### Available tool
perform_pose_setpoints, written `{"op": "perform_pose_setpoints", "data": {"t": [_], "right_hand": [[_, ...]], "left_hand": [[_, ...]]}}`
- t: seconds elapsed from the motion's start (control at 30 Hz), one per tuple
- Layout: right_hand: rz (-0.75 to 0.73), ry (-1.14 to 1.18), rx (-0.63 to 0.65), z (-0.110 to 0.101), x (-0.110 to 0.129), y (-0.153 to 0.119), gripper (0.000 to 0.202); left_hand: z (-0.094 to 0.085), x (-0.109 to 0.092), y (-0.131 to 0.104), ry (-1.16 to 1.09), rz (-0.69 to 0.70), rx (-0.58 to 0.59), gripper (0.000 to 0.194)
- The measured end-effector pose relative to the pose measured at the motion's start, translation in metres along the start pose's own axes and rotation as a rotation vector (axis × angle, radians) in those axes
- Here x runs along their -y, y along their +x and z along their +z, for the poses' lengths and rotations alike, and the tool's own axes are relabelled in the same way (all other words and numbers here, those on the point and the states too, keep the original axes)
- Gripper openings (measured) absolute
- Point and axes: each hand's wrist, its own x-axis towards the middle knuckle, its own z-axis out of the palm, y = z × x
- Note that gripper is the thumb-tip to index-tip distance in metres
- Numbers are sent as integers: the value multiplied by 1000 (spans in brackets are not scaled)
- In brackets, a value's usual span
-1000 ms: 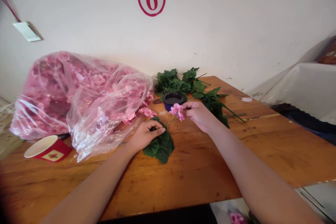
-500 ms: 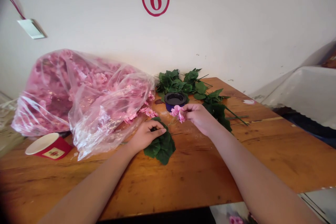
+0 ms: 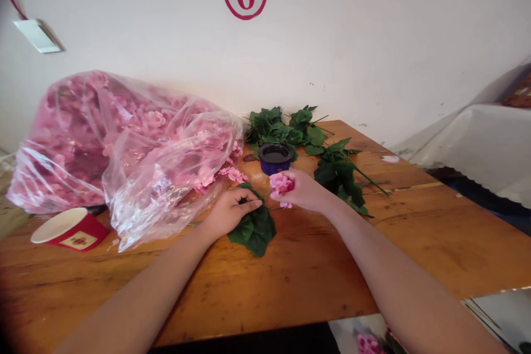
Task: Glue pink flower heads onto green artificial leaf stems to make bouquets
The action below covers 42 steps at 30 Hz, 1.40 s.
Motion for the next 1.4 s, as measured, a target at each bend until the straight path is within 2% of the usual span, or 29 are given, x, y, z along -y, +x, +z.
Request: {"op": "perform_pose_setpoints", "data": {"t": [0.13, 0.23, 0.37, 0.53, 0.7, 0.87, 0.93, 1.03, 1.13, 1.2, 1.3, 1.4], "right_hand": [[64, 80, 83, 8, -7, 5, 32], [50, 87, 58, 14, -12, 7, 29], [4, -7, 35, 19, -21, 10, 13], [22, -103, -5, 24, -32, 14, 1], [26, -39, 22, 30, -39, 16, 5], [151, 115, 14, 35, -35, 19, 14], [158, 188, 19, 34, -31, 20, 23], [115, 296, 61, 30, -26, 20, 34], [97, 300, 43, 24, -21, 17, 38], [74, 241, 8, 20, -17, 13, 38], [47, 145, -32, 16, -9, 8, 36], [32, 76, -88, 14, -4, 6, 31]], "left_hand": [[1, 0, 0, 61, 18, 7, 21], [2, -1, 0, 87, 25, 2, 19], [2, -2, 0, 78, -10, 28, 19], [4, -1, 1, 70, -53, 33, 19], [7, 2, 2, 92, -77, -5, 18], [9, 3, 1, 79, -106, -22, 19], [7, 1, 1, 44, -91, -41, 19], [-1, -6, 1, 1, -45, -151, 19], [-16, -12, 1, 144, -42, -327, 15], [-27, -14, 0, 335, -134, -406, 14], [-42, -12, -1, 491, -345, -443, 29], [-54, -6, 0, 514, -398, -423, 40]]}}
